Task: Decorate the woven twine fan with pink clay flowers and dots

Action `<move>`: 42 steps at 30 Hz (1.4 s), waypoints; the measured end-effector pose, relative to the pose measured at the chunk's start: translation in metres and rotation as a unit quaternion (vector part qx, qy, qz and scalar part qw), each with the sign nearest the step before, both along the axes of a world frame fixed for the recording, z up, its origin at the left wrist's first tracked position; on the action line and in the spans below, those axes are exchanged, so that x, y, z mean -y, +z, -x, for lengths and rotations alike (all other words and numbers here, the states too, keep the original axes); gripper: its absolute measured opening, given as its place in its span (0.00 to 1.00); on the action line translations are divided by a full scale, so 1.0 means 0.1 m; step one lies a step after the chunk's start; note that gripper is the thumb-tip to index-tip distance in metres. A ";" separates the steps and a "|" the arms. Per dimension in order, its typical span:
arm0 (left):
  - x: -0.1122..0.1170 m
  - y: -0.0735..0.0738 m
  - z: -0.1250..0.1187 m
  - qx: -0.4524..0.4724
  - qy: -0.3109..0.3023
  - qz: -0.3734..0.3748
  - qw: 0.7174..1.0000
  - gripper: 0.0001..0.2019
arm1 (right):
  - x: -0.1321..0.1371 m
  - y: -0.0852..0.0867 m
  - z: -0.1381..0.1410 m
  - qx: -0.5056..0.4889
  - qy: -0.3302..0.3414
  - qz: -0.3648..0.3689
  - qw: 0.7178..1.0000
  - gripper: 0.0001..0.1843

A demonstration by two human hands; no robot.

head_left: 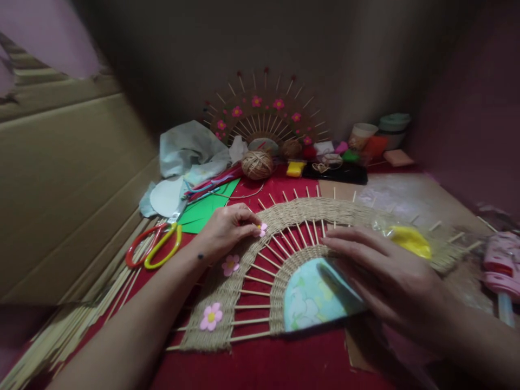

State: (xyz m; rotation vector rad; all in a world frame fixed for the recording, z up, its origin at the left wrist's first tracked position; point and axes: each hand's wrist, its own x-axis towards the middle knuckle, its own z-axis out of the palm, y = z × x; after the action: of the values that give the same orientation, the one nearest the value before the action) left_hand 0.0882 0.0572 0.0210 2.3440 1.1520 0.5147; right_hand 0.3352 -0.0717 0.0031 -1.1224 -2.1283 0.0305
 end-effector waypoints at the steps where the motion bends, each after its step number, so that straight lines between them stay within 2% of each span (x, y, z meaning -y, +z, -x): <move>1: 0.00 0.00 0.00 0.000 -0.002 0.001 1.000 0.04 | 0.00 0.00 0.00 -0.003 -0.001 -0.004 1.000 0.16; 8: -0.01 -0.01 0.03 -0.012 0.000 -0.024 1.000 0.05 | 0.00 -0.02 0.00 -0.002 -0.005 0.003 1.000 0.16; 13: -0.01 -0.02 0.02 -0.006 -0.002 -0.010 1.000 0.04 | 0.00 -0.03 -0.01 0.005 -0.011 0.000 1.000 0.17; 19: 0.02 -0.03 -0.01 -0.004 0.035 -0.005 0.999 0.06 | 0.01 -0.03 -0.01 0.000 -0.013 0.006 1.000 0.18; 27: 0.00 -0.01 0.02 -0.036 -0.011 -0.021 0.999 0.06 | 0.03 -0.03 -0.03 -0.001 -0.007 0.006 1.000 0.17; 31: 0.01 0.06 0.04 -0.025 0.026 -0.019 0.999 0.07 | 0.01 -0.02 -0.01 -0.003 -0.008 0.009 1.000 0.17; 35: 0.01 0.06 0.04 0.002 0.067 -0.003 0.998 0.05 | 0.00 -0.03 -0.01 -0.001 -0.008 0.011 1.000 0.17; 40: 0.01 0.05 0.04 -0.006 0.025 0.001 1.000 0.06 | 0.00 -0.03 -0.01 0.002 -0.007 0.015 1.000 0.17; 42: 0.01 0.06 0.03 -0.017 0.052 -0.002 0.999 0.07 | 0.00 -0.03 -0.01 -0.002 -0.006 0.014 1.000 0.17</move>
State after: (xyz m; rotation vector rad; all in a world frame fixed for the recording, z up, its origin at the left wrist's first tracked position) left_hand 0.0850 0.0563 0.0267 2.3142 1.2942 0.5156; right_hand 0.3362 -0.0721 -0.0003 -1.1508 -2.1231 0.0567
